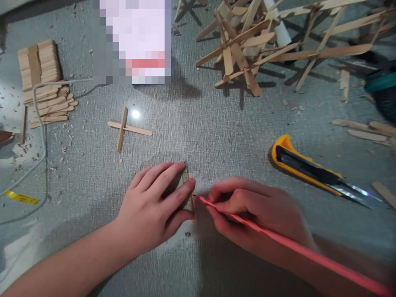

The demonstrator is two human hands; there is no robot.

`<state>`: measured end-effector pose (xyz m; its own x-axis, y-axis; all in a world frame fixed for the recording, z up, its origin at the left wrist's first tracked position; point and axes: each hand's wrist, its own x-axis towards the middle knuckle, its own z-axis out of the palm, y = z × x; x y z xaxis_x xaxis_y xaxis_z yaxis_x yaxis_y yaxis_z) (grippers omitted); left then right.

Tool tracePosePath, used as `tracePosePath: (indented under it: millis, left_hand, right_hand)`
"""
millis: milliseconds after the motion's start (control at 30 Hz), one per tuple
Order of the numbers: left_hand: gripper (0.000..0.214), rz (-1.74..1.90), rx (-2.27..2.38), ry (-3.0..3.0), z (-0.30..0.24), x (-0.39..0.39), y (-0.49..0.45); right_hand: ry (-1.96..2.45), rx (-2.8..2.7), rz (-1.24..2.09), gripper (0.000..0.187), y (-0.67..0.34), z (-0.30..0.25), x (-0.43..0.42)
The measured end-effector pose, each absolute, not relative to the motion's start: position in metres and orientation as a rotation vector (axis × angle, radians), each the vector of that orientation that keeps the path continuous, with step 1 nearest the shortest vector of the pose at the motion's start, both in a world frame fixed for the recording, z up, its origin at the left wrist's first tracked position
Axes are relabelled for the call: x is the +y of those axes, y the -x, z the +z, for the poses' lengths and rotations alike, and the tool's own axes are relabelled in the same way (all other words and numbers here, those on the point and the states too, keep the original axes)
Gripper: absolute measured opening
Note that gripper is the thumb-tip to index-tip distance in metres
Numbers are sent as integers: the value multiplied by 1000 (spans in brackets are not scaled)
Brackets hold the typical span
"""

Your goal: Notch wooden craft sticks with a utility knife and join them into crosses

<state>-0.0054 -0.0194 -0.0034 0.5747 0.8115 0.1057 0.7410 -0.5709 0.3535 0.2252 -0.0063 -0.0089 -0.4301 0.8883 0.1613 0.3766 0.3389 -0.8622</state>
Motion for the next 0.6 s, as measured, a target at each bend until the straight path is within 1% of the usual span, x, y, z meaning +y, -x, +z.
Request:
tracePosePath:
  millis: [600]
  left_hand:
    - [43,315,1274,-2587,0,-17,5]
  right_hand:
    - [1105,-1938,1020,20,-224,-7,-6]
